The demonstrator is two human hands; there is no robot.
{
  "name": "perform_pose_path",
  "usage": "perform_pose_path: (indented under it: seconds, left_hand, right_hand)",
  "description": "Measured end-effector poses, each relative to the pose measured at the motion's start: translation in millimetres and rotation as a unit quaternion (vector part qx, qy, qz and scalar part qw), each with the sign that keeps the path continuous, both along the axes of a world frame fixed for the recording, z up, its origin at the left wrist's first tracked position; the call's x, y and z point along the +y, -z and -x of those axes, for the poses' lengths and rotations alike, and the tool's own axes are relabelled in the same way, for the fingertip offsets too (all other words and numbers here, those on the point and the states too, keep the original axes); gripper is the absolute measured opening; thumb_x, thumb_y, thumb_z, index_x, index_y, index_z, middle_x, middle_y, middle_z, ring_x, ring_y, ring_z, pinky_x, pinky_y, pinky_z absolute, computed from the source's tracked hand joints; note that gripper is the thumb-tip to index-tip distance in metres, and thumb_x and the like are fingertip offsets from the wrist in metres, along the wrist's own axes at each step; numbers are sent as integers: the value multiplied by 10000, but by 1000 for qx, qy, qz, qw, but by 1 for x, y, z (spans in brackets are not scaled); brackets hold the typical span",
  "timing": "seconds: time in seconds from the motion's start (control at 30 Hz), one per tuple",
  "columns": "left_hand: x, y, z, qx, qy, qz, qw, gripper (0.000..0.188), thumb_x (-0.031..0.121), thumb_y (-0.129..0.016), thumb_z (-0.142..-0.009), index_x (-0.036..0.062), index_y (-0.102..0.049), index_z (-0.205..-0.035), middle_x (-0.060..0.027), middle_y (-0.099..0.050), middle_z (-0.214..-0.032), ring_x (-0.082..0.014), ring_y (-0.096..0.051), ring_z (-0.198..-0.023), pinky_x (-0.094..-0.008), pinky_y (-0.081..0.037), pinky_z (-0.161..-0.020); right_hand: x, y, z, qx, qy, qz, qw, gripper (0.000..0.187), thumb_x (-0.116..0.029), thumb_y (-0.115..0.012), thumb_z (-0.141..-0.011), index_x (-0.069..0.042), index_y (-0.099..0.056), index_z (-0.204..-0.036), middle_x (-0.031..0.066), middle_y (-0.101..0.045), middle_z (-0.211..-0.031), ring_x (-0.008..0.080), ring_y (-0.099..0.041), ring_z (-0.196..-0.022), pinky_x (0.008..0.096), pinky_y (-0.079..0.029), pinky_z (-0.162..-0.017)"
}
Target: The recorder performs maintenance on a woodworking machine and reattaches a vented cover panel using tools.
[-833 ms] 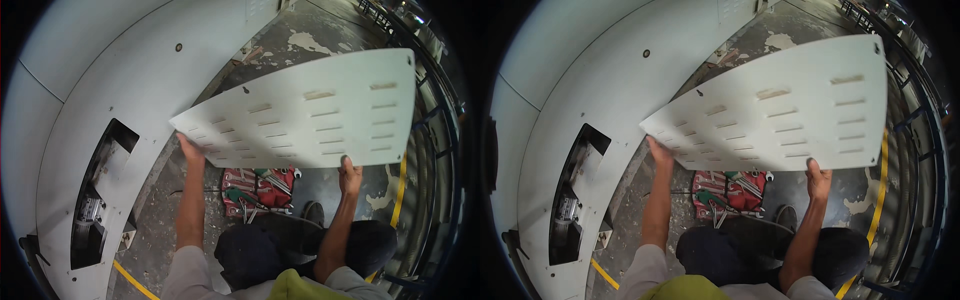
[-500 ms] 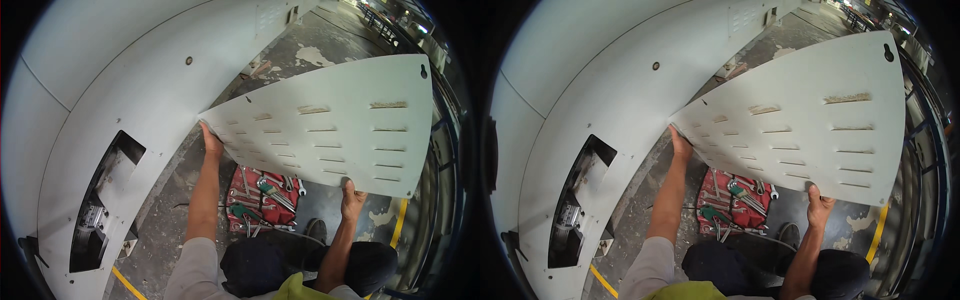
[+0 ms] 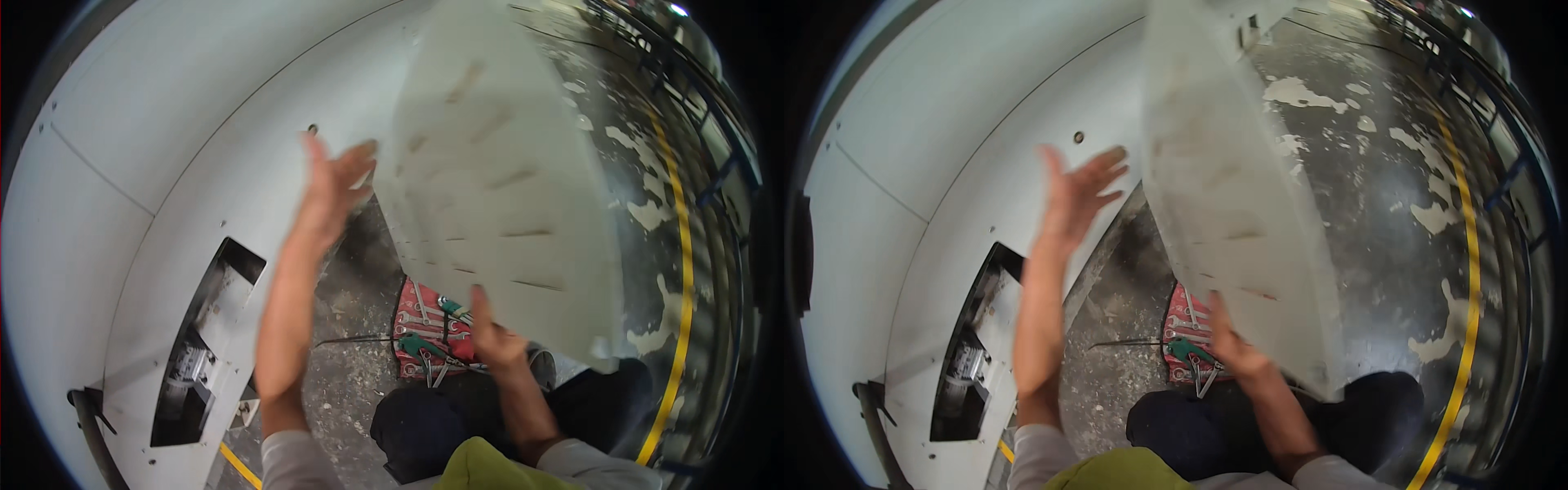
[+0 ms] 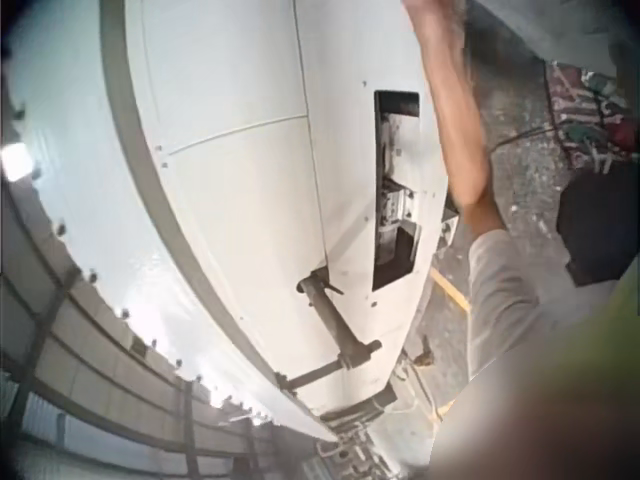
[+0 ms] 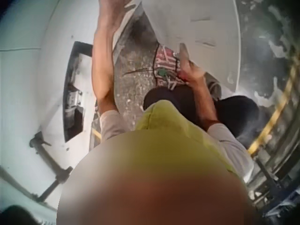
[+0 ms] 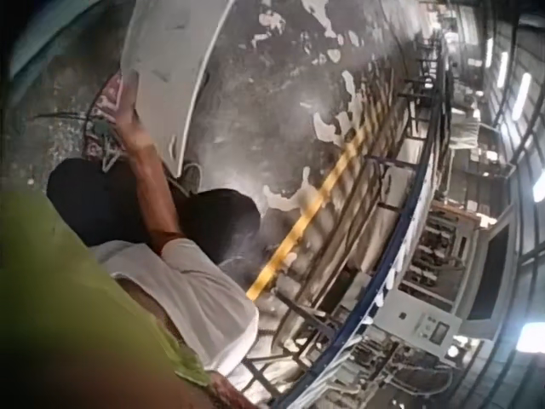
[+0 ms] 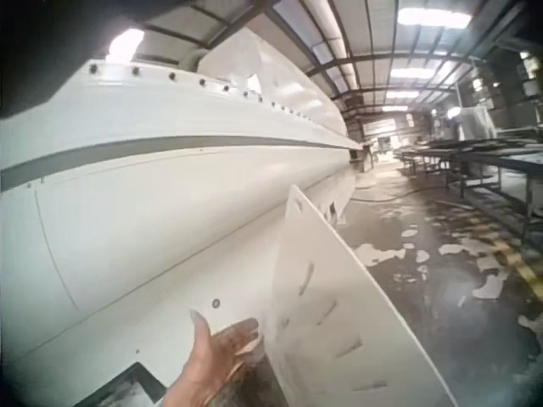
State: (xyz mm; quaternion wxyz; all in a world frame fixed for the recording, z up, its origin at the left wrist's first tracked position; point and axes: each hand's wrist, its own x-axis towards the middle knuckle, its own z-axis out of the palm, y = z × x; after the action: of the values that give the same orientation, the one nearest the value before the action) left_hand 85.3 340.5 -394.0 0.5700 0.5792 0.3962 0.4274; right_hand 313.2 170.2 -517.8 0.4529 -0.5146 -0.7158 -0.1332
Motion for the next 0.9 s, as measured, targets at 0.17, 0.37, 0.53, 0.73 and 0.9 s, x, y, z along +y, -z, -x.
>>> perform_pose_path:
  seconds: [0.17, 0.37, 0.53, 0.73, 0.9]
  left_hand:
    - [-84, -121, -36, 23, 75, -89, 993, 1352, 964, 20, -664, -78, -424, -1403, -217, -484, -1421, -342, -435, -1333, -473, -239, -1138]
    - [-154, -182, -94, 351, -110, -107, 924, 357, 240, -602, -956, -73, -640, -1124, -41, -693, -877, -61, -592, -763, -196, -449, -741]
    - [-167, -167, -36, 422, -240, -79, 871, 269, 157, -589, -965, -52, -644, -1124, -47, -707, -924, -60, -613, -769, -200, -469, -716]
    - [-225, -141, 20, 382, -386, -33, 839, 320, 262, -604, -976, -35, -661, -1080, -28, -693, -946, -62, -592, -801, -225, -463, -754]
    - [-277, -70, 40, 400, -567, -102, 713, 450, 384, -557, -998, -45, -649, -900, 34, -603, -763, -50, -476, -685, -216, -389, -606]
  right_hand:
    - [12, -20, 12, 208, -118, 1, 971, 630, -110, -725, -590, 0, -623, -1202, 175, -643, -1133, 284, -688, -803, 337, -554, -608]
    - [7, -32, 56, 283, -231, 14, 931, 723, -195, -813, -554, -31, -609, -1228, 105, -595, -1182, 201, -622, -645, 311, -518, -525]
    - [8, -14, 74, 350, -328, 70, 875, 656, -301, -869, -654, -20, -628, -1195, 131, -624, -1136, 218, -662, -729, 327, -557, -663]
    - [57, 140, 97, 555, -133, 570, 590, 561, -561, -736, -795, -5, -674, -757, 95, -681, -781, 130, -607, -694, 291, -481, -640]
    - [79, 211, 115, 657, -107, 676, 317, 653, -713, -660, -772, -75, -566, -880, 23, -539, -691, 78, -386, -518, 247, -248, -404]
